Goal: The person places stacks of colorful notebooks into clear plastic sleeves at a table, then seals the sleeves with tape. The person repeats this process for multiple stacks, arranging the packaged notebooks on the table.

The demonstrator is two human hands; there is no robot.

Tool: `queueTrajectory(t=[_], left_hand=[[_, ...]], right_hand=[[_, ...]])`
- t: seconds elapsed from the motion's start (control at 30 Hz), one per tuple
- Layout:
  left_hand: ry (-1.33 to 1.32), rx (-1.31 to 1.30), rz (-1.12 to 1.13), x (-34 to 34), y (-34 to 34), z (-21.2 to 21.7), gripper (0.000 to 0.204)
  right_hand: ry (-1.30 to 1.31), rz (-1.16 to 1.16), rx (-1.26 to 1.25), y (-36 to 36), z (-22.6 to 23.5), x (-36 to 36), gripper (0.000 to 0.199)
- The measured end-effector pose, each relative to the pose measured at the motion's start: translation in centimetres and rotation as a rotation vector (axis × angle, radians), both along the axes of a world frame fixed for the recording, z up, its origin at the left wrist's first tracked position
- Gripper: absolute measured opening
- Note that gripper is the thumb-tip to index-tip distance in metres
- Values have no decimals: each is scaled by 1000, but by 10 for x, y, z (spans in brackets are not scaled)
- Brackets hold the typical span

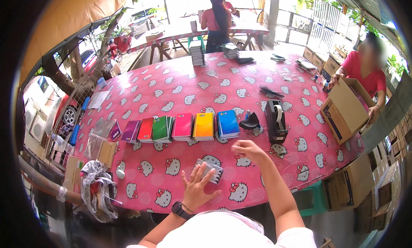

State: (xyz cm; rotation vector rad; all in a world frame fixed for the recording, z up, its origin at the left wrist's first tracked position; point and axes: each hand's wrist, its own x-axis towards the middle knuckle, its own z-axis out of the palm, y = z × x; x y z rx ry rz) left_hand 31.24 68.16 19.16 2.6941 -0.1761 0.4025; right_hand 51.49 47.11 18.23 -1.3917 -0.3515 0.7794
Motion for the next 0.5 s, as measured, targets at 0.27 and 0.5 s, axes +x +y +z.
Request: queueTrajectory(t=[0.27,0.5], left_hand=[[-25,-29,19,0,1,5,72],[24,119,-48,21,4,23,75]], right_hand=[[-962,597,-764,105,91,-21,54],[-866,666,-956,112,89,-22,52]])
